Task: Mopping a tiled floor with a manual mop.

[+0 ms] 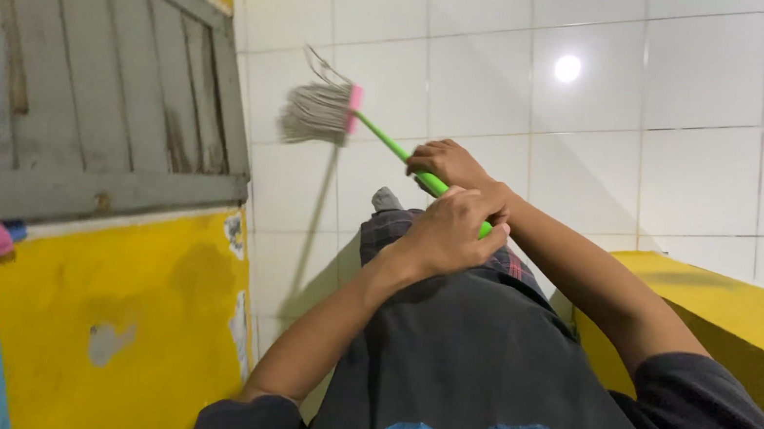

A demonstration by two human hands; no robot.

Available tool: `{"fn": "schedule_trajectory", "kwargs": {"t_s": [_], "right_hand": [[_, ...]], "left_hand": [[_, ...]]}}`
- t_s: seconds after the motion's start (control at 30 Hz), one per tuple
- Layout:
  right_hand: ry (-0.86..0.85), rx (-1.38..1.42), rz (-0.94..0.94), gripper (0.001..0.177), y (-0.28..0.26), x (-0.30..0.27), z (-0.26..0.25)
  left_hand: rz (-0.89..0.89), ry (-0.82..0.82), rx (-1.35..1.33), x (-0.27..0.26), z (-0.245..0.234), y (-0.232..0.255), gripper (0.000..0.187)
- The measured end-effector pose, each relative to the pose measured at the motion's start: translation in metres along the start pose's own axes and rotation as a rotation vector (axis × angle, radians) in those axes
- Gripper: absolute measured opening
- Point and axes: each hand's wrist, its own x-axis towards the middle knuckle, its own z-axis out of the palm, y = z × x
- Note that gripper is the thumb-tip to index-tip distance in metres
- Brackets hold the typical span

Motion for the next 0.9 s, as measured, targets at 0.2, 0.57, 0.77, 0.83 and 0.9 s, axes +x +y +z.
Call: {"fn": "schedule_trajectory", "kwargs": {"t_s": [0.2,0.57,0.77,0.83,0.9], "right_hand": [[-0.019,0.037,0.201,0.016,0.059,-0.056,-0.037],[0.408,-0.252,0.569,0.03,0.135,-0.016,-0.091],[0.668,0.145,0.882,0.054,0.186,0.047,-0.015],[0.714,0.147,0.776,0.065,0.198,0.076,-0.005],[0.578,0.195,0.802,0.069,0.197,0.103,-0.003]], "left_hand": [[0.166,-0.091,-0.325,0.063,-0.004,-0.033,0.02],[0.097,0.24,-0.647,0.189,-0.04,-0.123,0.025],[0.186,0.292,-0.404,0.187,-0.085,-0.187,0.018],[0.164,0.259,-0.377,0.185,-0.11,-0.206,0.02],[0.105,0.318,-0.329,0.177,-0.138,-0.217,0.028]]}}
